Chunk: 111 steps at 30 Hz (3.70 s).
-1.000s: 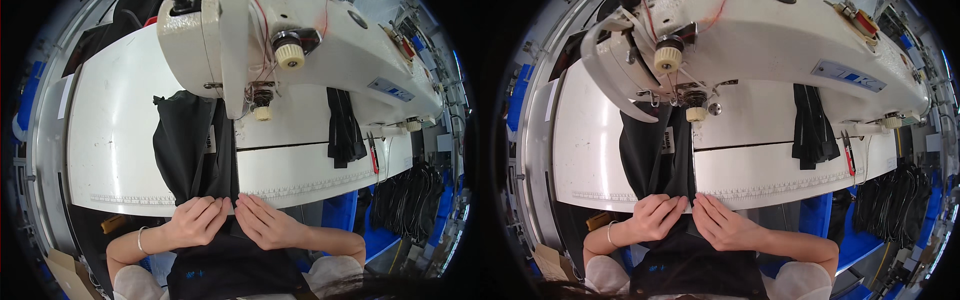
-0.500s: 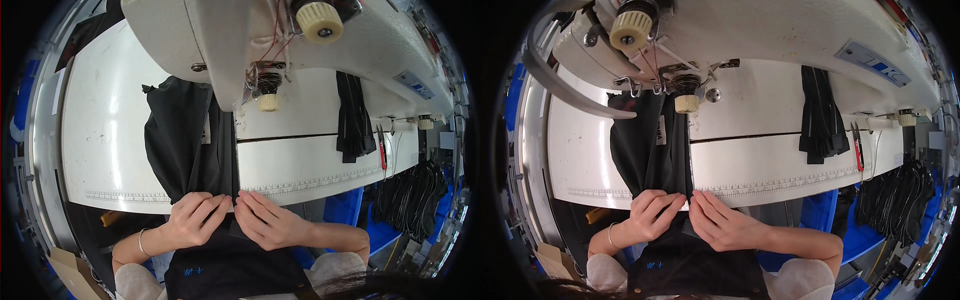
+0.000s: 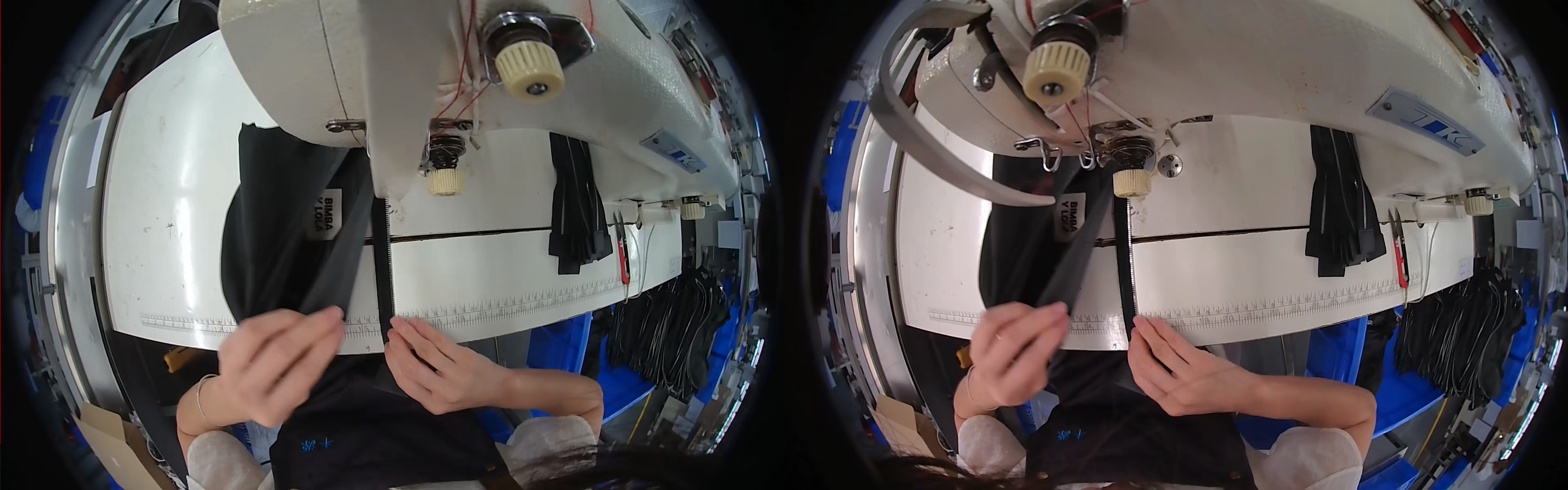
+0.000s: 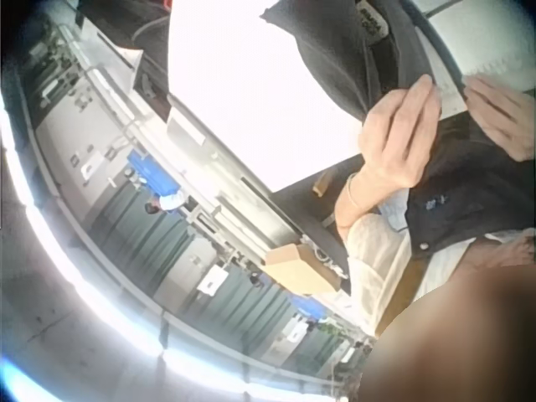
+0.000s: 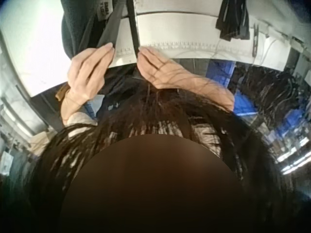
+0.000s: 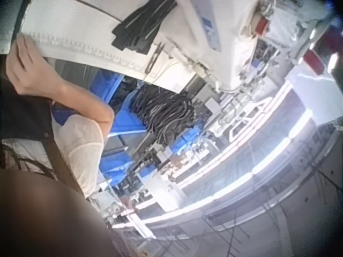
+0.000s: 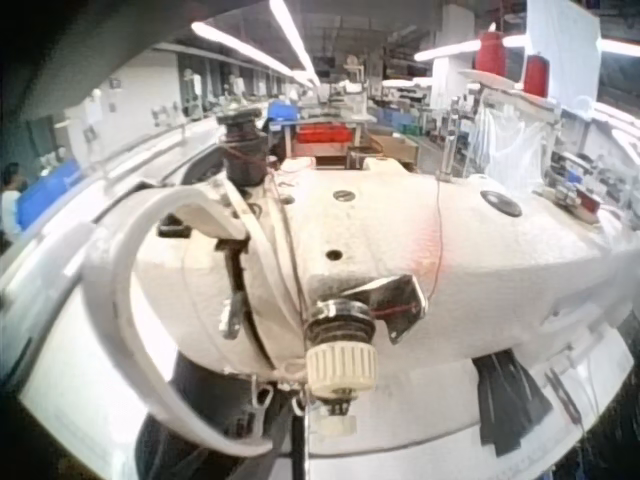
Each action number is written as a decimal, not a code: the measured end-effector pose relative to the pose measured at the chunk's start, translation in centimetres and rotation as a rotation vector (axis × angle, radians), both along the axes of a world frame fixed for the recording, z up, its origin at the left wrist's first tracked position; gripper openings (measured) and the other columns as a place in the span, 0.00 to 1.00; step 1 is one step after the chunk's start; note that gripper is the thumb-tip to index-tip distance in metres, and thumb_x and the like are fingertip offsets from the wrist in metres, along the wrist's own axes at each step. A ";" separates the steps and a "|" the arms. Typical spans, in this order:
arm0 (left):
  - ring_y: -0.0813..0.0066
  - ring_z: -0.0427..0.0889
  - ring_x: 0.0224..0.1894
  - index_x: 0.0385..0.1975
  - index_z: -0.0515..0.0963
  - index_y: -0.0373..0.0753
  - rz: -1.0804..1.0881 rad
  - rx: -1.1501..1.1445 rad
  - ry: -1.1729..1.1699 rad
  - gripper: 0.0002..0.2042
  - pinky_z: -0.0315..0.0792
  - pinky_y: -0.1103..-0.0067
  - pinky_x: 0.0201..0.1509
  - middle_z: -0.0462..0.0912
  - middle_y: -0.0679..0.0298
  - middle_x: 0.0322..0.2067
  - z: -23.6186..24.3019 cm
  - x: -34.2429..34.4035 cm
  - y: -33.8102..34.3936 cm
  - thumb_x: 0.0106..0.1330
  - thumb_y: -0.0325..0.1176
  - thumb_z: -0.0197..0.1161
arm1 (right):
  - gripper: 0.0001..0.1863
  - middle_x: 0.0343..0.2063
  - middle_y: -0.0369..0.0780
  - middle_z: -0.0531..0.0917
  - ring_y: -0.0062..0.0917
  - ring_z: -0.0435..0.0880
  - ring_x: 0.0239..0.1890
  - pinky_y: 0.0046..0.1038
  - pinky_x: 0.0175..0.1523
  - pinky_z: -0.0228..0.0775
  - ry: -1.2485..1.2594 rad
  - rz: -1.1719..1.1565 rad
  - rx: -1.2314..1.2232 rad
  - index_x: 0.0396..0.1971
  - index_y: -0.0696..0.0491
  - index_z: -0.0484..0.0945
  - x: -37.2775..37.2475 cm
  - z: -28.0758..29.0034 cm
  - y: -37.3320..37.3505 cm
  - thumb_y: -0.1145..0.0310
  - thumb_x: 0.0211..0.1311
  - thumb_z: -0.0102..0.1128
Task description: Sewing a black fabric bag with a reflective strip using an industrial sewing machine.
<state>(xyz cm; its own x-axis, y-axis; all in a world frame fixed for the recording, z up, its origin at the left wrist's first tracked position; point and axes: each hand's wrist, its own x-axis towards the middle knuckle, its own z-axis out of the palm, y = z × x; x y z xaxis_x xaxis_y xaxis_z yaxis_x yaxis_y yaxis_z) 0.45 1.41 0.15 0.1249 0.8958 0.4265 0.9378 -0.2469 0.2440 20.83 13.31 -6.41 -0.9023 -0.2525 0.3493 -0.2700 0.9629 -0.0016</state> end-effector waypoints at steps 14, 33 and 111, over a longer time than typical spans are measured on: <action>0.73 0.77 0.29 0.31 0.80 0.26 -0.162 -0.005 0.233 0.15 0.71 0.84 0.29 0.80 0.50 0.39 -5.4 2.4 -0.1 0.39 0.25 0.59 | 0.17 0.41 0.49 0.77 0.44 0.77 0.49 0.42 0.60 0.67 -0.018 0.006 -0.018 0.36 0.63 0.76 0.0 -0.1 -0.1 0.65 0.50 0.51; 0.71 0.77 0.32 0.36 0.79 0.28 -0.104 -0.025 0.102 0.20 0.75 0.81 0.33 0.79 0.51 0.44 -5.8 1.0 1.8 0.38 0.27 0.58 | 0.18 0.42 0.49 0.77 0.44 0.76 0.51 0.42 0.60 0.66 -0.095 0.011 0.194 0.36 0.64 0.77 -1.5 0.7 1.2 0.66 0.51 0.50; 0.54 0.79 0.33 0.33 0.79 0.34 0.219 -0.356 0.180 0.14 0.72 0.63 0.39 0.80 0.53 0.28 -5.9 -7.5 9.0 0.42 0.23 0.60 | 0.10 0.26 0.41 0.75 0.33 0.75 0.37 0.36 0.44 0.69 0.144 -0.303 -0.233 0.31 0.56 0.77 -9.2 -3.0 10.2 0.71 0.46 0.54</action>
